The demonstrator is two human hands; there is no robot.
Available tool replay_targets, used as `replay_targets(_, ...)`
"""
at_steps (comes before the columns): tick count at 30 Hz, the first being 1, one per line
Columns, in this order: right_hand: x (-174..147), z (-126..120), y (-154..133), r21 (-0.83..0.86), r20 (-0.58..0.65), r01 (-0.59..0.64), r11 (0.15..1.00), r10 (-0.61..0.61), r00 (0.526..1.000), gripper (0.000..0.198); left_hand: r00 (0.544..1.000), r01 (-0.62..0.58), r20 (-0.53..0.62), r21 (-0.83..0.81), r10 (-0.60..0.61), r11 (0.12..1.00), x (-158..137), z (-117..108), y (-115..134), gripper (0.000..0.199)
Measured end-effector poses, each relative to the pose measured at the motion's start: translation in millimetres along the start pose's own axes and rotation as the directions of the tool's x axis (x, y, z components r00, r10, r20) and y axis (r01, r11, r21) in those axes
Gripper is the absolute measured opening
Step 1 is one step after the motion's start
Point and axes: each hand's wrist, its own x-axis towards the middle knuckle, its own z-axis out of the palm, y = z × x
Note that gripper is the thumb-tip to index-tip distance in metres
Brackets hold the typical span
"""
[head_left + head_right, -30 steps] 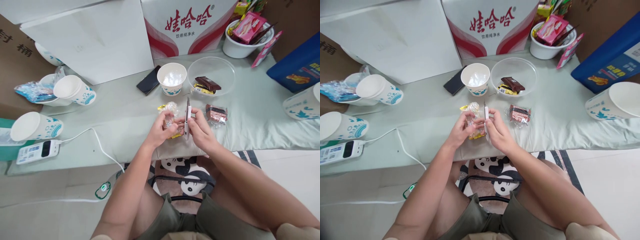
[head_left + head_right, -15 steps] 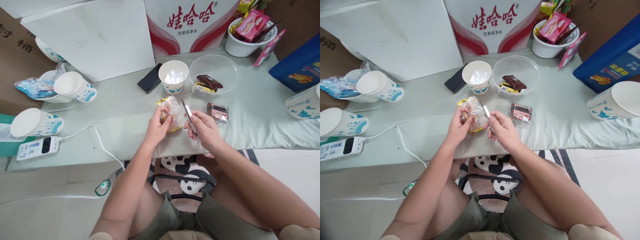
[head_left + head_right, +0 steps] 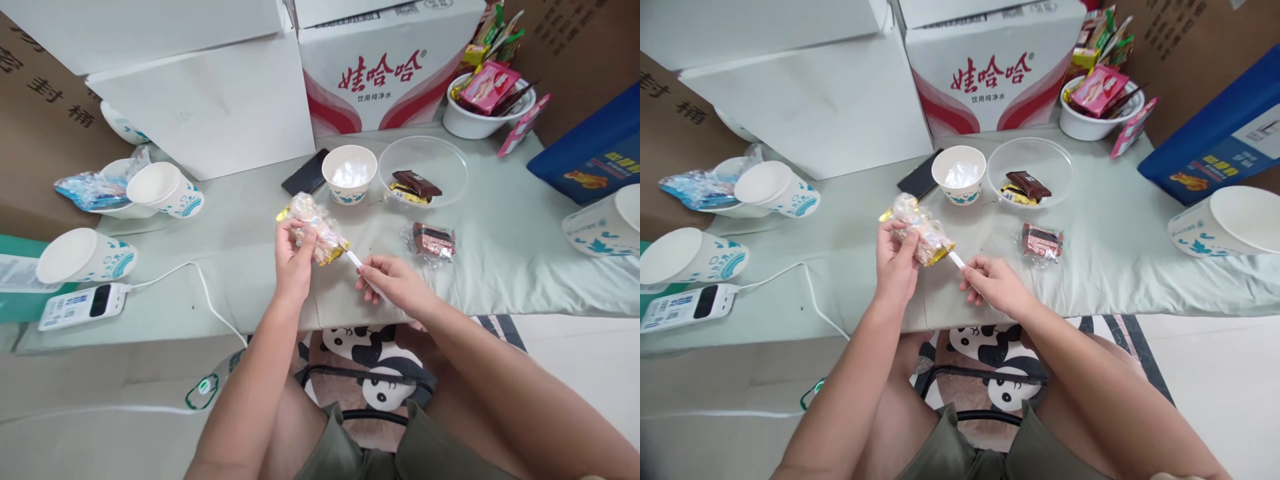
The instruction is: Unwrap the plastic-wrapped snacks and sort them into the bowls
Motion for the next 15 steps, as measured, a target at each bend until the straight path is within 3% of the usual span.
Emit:
replay_targets(2, 1.1, -6.5, 3.6, -0.144, -0.048, 0.044, 0.989, -0.051, 0.998, 0.028, 0.994, 0.029, -0.108, -0.024, -0.032, 0.999, 1.5, -2.4, 1.7, 0.047)
replay_targets(4, 3.4, -14.1, 9.0, -0.418, -0.164, 0.139, 0.898, -0.225, 0.961, 0.026, 0.988, 0.042, -0.149, 0.011, -0.04, 0.999, 0.4, -2.5, 1.0, 0.045)
replay_targets(6, 6.0, -20.4, 14.8, -0.711, -0.22, 0.164, 0.684, -0.438, 0.871, 0.023, 0.994, 0.065, -0.098, 0.094, -0.056, 0.993, -3.3, 0.1, -2.3, 0.039)
replay_targets(8, 8.5, -23.8, 19.7, -0.879, -0.206, 0.095, 0.467, -0.552, 0.808, 0.023, 0.997, 0.073, -0.009, 0.205, -0.072, 0.976, -9.0, 4.6, -6.7, 0.032)
replay_targets(10, 10.7, -24.8, 23.1, -0.945, -0.189, 0.012, 0.327, -0.576, 0.795, 0.024, 0.994, 0.049, 0.079, 0.315, -0.077, 0.948, -15.1, 8.7, -9.0, 0.027)
replay_targets(12, 12.5, -25.3, 25.6, -0.967, -0.179, -0.033, 0.251, -0.586, 0.79, 0.025, 0.99, 0.006, 0.126, 0.438, -0.068, 0.899, -19.8, 10.1, -7.1, 0.03)
replay_targets(15, 14.1, -27.7, 28.0, -0.965, -0.152, 0.018, 0.26, -0.62, 0.77, 0.039, 0.994, -0.05, 0.105, 0.67, -0.028, 0.74, -20.5, 5.5, 2.0, 0.043)
